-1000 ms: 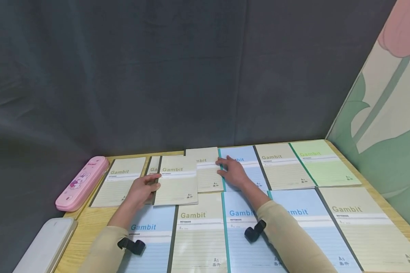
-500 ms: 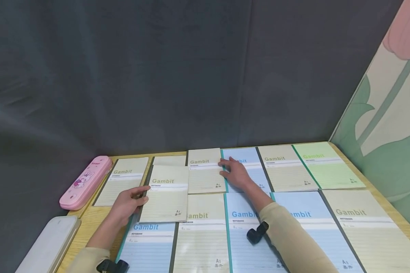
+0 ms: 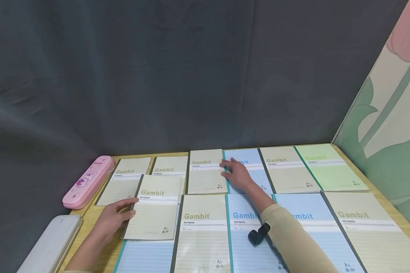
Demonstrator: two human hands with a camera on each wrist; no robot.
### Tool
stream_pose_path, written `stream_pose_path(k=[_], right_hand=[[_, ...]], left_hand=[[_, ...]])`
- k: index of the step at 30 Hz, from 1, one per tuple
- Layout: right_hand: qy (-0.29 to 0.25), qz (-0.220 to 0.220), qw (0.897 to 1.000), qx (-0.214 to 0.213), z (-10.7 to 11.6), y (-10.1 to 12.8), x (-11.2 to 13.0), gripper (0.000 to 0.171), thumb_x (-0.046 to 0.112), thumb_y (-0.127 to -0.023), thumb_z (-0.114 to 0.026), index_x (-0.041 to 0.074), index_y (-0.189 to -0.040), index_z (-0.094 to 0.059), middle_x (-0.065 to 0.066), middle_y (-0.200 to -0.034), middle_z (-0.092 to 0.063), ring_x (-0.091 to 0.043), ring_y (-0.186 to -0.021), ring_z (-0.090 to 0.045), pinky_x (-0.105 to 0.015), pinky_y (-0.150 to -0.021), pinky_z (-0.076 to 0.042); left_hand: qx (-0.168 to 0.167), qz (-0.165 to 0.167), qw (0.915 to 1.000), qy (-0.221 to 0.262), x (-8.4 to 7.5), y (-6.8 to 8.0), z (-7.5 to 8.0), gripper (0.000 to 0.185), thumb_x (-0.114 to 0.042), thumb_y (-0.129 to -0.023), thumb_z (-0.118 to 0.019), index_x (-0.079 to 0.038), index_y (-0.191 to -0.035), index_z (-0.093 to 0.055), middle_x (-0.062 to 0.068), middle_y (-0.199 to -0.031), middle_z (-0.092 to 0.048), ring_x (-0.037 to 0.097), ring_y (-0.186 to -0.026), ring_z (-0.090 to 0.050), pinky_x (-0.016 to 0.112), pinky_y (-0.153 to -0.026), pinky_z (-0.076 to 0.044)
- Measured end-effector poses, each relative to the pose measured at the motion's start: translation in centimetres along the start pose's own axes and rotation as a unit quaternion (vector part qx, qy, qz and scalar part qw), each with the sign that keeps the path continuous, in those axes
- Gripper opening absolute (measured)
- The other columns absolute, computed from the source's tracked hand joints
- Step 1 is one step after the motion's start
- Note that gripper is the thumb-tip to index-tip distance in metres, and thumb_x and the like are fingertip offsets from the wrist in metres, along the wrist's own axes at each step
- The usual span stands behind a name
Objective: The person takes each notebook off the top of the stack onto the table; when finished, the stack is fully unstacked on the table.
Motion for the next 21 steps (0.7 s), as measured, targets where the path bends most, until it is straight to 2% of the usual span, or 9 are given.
stream_pose_path(k=[4,8,12,15,16,19,21], right_hand=[[-0.002,-0.002,1.0,0.0,-0.1,-0.1,-0.2,0.038,0.013,-0.096,-0.068,0.006,-0.132,-0.066,-0.012,-0.15,-0.051,-0.038,-0.149,-0.027,-0.056,-0.122,-0.018],[-0.004,-0.006,1.0,0.004,-0.3,-0.2,-0.3,0.038,0.014,-0.096,-0.068,0.006,-0.133,-0.066,-0.011,-0.151,-0.051,-0.038,-0.149,-0.026,-0.055,-0.122,-0.018],[0.002,-0.001,1.0,0.002,-0.2,-0.2,-0.4,0.037,0.014,-0.096,-0.068,0.005,-0.132,-0.066,-0.012,-0.15,-0.051,-0.039,-0.148,-0.027,-0.056,-0.122,-0.019],[0.006,0.001,1.0,-0.001,-0.1,-0.2,-0.4,0.037,0.014,-0.096,-0.068,0.005,-0.132,-0.066,-0.012,-0.15,-0.052,-0.039,-0.148,-0.027,-0.056,-0.122,-0.019],[0.006,0.0,1.0,-0.002,-0.1,-0.2,-0.4,0.037,0.014,-0.096,-0.068,0.005,-0.132,-0.066,-0.012,-0.15,-0.051,-0.039,-0.148,-0.027,-0.056,-0.122,-0.019],[0.006,-0.002,1.0,0.0,-0.2,-0.3,-0.6,0.038,0.014,-0.097,-0.067,0.006,-0.133,-0.065,-0.012,-0.151,-0.051,-0.038,-0.149,-0.026,-0.055,-0.122,-0.018],[0.006,-0.001,1.0,0.002,-0.4,-0.3,-0.6,0.038,0.014,-0.097,-0.067,0.006,-0.134,-0.065,-0.012,-0.151,-0.05,-0.039,-0.149,-0.026,-0.056,-0.122,-0.018]], left_hand=[[-0.002,0.008,1.0,-0.001,0.8,0.8,0.8,0.046,-0.008,-0.097,-0.065,-0.001,-0.142,-0.057,0.029,-0.153,-0.04,0.027,-0.112,-0.06,0.037,-0.08,-0.059],[-0.009,0.013,0.9996,-0.023,1.9,1.6,2.1,0.045,-0.009,-0.097,-0.066,-0.001,-0.141,-0.058,0.029,-0.151,-0.043,0.028,-0.112,-0.059,0.035,-0.081,-0.058],[-0.013,0.012,0.9984,-0.054,2.8,2.3,3.6,0.047,-0.009,-0.097,-0.066,0.0,-0.142,-0.057,0.029,-0.149,-0.045,0.034,-0.123,-0.054,0.028,-0.084,-0.055],[-0.011,0.03,0.9969,-0.073,3.4,2.8,4.7,0.049,-0.011,-0.097,-0.066,0.0,-0.144,-0.054,0.03,-0.151,-0.042,0.041,-0.133,-0.045,0.036,-0.094,-0.053],[-0.007,0.038,0.9966,-0.073,3.6,3.0,5.0,0.05,-0.011,-0.098,-0.065,0.001,-0.144,-0.053,0.031,-0.152,-0.04,0.044,-0.135,-0.042,0.043,-0.099,-0.052],[-0.003,0.068,0.995,-0.073,4.3,3.4,5.9,0.053,-0.013,-0.098,-0.066,0.0,-0.146,-0.051,0.034,-0.154,-0.032,0.05,-0.139,-0.034,0.06,-0.105,-0.044],[-0.001,0.077,0.9939,-0.08,4.7,3.7,6.4,0.054,-0.015,-0.097,-0.066,0.0,-0.147,-0.05,0.035,-0.155,-0.029,0.052,-0.14,-0.029,0.064,-0.106,-0.04]])
Point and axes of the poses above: each hand's wrist, its own y-axis away from the middle knuckle, its own z-axis out of the back of the hand, x = y × z, the point moved 5 cm from there along -y, towards the middle knuckle
